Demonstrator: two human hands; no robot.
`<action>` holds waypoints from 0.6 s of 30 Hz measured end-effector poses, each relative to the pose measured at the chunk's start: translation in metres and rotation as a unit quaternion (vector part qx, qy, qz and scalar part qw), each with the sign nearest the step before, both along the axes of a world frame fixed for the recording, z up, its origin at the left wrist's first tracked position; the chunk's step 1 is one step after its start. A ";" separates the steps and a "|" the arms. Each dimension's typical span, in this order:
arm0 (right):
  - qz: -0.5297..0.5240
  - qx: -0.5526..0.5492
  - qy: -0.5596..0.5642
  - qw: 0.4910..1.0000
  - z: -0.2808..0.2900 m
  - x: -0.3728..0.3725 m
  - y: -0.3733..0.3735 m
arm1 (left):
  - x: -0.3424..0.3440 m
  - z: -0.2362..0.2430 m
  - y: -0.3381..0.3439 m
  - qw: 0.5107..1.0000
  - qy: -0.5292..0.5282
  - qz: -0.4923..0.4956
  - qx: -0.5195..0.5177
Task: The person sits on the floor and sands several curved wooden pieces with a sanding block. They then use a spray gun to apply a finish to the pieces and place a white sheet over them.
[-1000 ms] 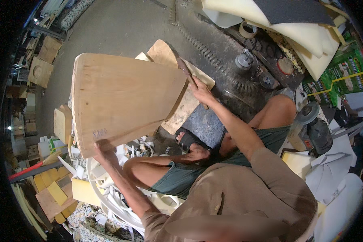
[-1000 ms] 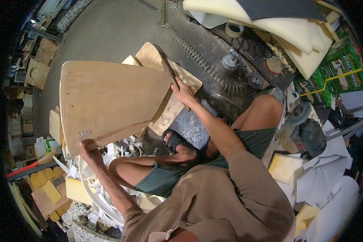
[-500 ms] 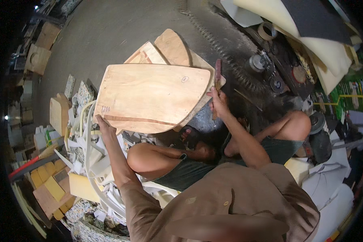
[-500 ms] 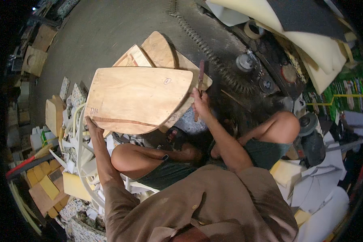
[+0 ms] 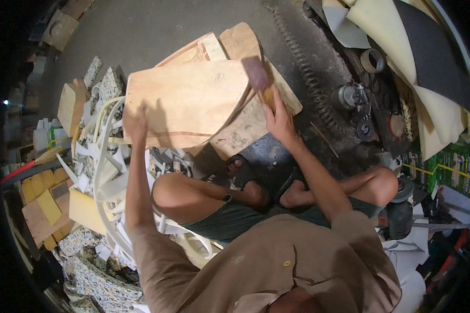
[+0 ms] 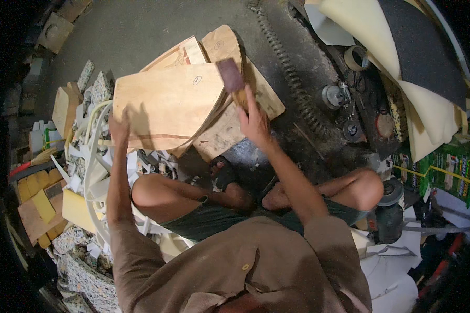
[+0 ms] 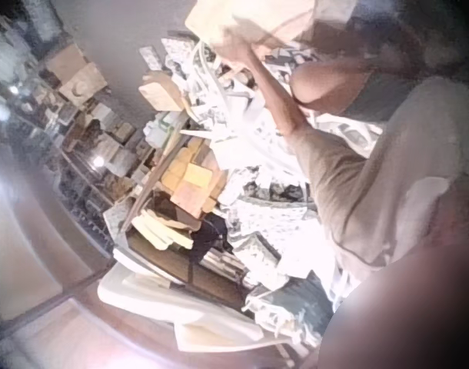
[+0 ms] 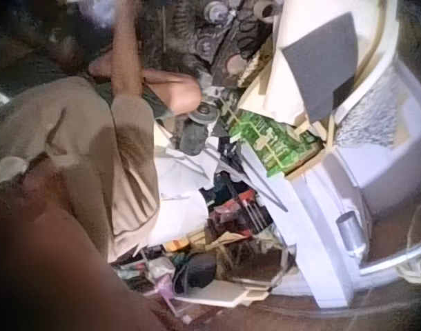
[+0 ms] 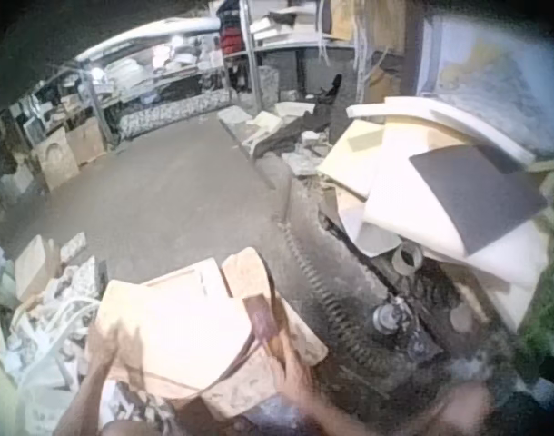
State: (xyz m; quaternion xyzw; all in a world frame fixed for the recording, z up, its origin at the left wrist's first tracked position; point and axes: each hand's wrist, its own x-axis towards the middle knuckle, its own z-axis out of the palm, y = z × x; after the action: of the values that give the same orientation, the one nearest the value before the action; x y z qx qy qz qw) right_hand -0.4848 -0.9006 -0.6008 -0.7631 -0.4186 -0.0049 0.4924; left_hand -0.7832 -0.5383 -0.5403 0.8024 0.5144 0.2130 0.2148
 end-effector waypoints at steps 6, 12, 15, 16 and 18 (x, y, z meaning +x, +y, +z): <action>0.112 -0.265 0.084 0.954 0.003 -0.092 -0.057 | 0.164 -0.041 -0.082 0.961 0.267 -0.066 0.015; 0.092 -0.188 0.064 0.976 -0.007 0.005 0.023 | 0.173 -0.052 -0.096 0.960 0.256 -0.069 0.092; 0.055 -0.222 0.057 0.972 0.008 0.017 0.047 | 0.173 -0.055 -0.096 0.963 0.249 -0.046 0.095; 0.039 -0.187 0.012 0.981 0.012 0.010 0.046 | 0.175 -0.055 -0.098 0.964 0.246 -0.041 0.091; 0.074 -0.184 0.039 0.979 0.016 -0.021 0.022 | 0.178 -0.051 -0.100 0.965 0.249 -0.033 0.070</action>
State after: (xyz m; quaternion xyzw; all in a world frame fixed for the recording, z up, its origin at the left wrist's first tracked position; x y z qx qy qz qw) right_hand -0.5062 -0.8784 -0.5848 -0.8072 -0.4480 0.1379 0.3588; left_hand -0.6055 -0.6380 -0.5917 0.8595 0.5091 0.0350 0.0299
